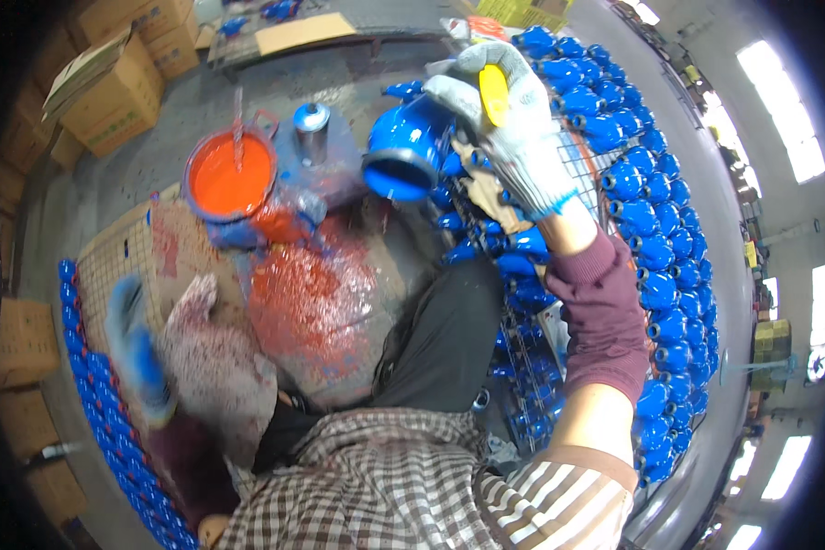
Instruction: Painting blue industrial objects with a brush and orange paint.
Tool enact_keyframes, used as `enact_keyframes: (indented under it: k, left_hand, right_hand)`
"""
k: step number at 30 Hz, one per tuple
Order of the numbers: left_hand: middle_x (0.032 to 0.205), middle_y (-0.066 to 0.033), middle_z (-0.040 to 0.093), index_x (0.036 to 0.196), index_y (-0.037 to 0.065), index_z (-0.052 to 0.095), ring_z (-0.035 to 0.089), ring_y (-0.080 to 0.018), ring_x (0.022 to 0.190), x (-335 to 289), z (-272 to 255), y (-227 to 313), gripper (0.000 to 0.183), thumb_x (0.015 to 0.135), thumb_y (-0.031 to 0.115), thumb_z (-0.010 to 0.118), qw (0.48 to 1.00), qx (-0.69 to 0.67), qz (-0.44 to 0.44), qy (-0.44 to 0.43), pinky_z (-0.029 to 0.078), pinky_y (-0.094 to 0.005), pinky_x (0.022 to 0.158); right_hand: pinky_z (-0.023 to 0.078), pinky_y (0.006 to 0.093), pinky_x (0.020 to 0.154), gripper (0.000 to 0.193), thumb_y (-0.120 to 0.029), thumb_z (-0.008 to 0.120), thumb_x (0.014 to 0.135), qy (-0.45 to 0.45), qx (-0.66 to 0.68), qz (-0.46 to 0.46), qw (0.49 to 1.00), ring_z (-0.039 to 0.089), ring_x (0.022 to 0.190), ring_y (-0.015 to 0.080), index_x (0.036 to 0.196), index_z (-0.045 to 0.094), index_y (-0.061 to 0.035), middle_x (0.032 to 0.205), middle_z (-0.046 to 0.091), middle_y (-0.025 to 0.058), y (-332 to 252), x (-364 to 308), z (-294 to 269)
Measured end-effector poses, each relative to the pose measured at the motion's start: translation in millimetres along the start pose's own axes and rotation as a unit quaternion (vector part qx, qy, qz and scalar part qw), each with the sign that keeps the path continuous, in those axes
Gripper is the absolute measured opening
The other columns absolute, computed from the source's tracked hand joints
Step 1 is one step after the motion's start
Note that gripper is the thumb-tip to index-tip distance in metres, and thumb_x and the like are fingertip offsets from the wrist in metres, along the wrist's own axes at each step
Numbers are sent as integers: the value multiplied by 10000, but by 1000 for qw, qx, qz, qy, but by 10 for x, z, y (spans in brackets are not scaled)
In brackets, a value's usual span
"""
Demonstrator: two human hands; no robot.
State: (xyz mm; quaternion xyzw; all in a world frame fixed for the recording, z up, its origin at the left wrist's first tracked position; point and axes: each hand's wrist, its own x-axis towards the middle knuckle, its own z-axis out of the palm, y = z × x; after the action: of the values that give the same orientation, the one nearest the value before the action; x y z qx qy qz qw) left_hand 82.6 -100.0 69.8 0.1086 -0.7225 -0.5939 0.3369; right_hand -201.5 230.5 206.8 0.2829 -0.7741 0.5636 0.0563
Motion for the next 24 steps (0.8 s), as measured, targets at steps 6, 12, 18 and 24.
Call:
enact_keyframes:
  k: [6, 12, 18, 24]
  left_hand:
    - [1378, -149, 460, 1390, -34, 374, 464, -247, 1256, 104, 1434, -59, 647, 961, 444, 458, 827, -413, -130, -360, 362, -358, 1067]
    - [1292, -179, 540, 1326, -28, 456, 574, -264, 1135, -347, 1175, -290, 689, 967, 554, 369, 682, -588, -378, -216, 483, -406, 982]
    - [1262, -164, 556, 1319, 5, 460, 565, -283, 1147, -519, 960, -536, 619, 949, 500, 434, 785, -504, -359, -23, 476, -442, 981]
    - [1308, -171, 519, 1365, -20, 400, 536, -295, 1186, -447, 816, -603, 758, 856, 515, 571, 809, -516, -281, -30, 454, -443, 999]
  right_hand:
    - [365, 149, 480, 278, -30, 639, 839, -144, 158, -22, 977, 513, 627, 4, 1113, 609, -69, 904, 632, -15, -88, -596, 533]
    - [307, 138, 405, 153, -202, 574, 938, -151, 382, 287, 865, 427, 474, 13, 1001, 646, -82, 770, 616, -18, -59, -848, 1331]
    - [526, 261, 610, 244, -143, 625, 911, -45, 302, 225, 925, 642, 736, 185, 1054, 479, -10, 1000, 652, 160, 408, -1274, 1778]
    - [503, 257, 762, 248, -31, 708, 833, -35, 197, 142, 970, 589, 818, 125, 986, 513, -38, 924, 581, 50, 349, -1797, 2067]
